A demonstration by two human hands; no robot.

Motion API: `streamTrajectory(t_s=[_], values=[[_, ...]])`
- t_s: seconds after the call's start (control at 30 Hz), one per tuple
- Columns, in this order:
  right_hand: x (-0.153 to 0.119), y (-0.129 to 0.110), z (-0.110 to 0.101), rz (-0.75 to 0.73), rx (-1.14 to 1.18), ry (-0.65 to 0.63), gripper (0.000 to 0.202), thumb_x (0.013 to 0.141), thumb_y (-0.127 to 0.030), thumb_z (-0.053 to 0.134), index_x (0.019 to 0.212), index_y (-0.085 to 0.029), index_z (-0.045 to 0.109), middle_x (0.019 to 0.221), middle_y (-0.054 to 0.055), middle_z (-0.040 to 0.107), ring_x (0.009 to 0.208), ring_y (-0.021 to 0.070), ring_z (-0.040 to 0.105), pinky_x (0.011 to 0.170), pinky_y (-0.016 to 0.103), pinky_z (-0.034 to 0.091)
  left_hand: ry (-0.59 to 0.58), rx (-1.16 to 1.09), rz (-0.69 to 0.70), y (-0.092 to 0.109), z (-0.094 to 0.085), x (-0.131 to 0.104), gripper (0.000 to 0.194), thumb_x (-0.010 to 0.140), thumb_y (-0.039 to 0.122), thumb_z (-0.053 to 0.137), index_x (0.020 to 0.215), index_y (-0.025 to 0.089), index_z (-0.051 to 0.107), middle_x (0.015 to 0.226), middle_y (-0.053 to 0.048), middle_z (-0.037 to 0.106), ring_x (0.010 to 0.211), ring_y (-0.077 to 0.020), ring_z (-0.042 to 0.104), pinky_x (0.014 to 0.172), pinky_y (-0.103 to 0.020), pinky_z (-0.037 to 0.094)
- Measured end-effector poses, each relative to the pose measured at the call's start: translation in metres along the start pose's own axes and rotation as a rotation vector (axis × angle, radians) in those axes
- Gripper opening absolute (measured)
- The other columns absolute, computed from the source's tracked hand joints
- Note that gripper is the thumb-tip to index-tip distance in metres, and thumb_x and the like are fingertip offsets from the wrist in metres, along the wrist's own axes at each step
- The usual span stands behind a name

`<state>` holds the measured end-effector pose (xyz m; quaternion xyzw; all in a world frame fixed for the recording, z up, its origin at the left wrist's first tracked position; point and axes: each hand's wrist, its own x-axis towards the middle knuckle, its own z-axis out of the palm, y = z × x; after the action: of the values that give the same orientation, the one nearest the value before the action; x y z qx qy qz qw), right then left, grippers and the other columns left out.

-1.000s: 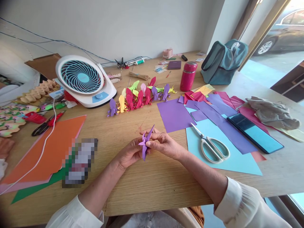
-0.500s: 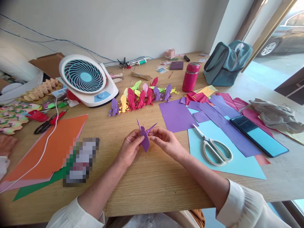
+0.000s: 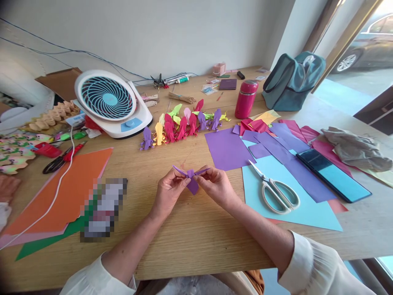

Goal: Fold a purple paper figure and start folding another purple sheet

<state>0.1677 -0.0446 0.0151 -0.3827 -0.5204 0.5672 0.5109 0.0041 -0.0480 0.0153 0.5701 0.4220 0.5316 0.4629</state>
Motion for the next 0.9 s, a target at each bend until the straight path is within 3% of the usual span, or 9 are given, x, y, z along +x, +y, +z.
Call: streamTrajectory(t_s=[0.53, 0.9], values=[[-0.0013, -0.0021, 0.0021, 0.033, 0.001, 0.045, 0.028, 0.075, -0.048, 0.077, 0.074, -0.022, 0.068, 0.071, 0.001, 0.067, 0.067, 0.0164, 0.061, 0.066, 0.031, 0.05, 0.029, 0.102, -0.022, 0.0051, -0.0003, -0.004, 0.019, 0.081, 0.034, 0.075, 0.078, 0.018, 0.064, 0.073, -0.001, 0.068, 0.07, -0.0142, 0.063, 0.069, -0.024, 0.049], [-0.0026, 0.0011, 0.0047, 0.066, -0.001, 0.017, 0.035, 0.076, -0.055, 0.074, 0.077, -0.022, 0.062, 0.067, 0.0, 0.063, 0.065, 0.0166, 0.06, 0.065, 0.032, 0.052, 0.054, 0.037, -0.052, -0.0027, 0.0013, -0.0006, 0.018, 0.078, 0.031, 0.076, 0.077, 0.018, 0.063, 0.073, 0.001, 0.067, 0.068, -0.0124, 0.062, 0.067, -0.023, 0.048]])
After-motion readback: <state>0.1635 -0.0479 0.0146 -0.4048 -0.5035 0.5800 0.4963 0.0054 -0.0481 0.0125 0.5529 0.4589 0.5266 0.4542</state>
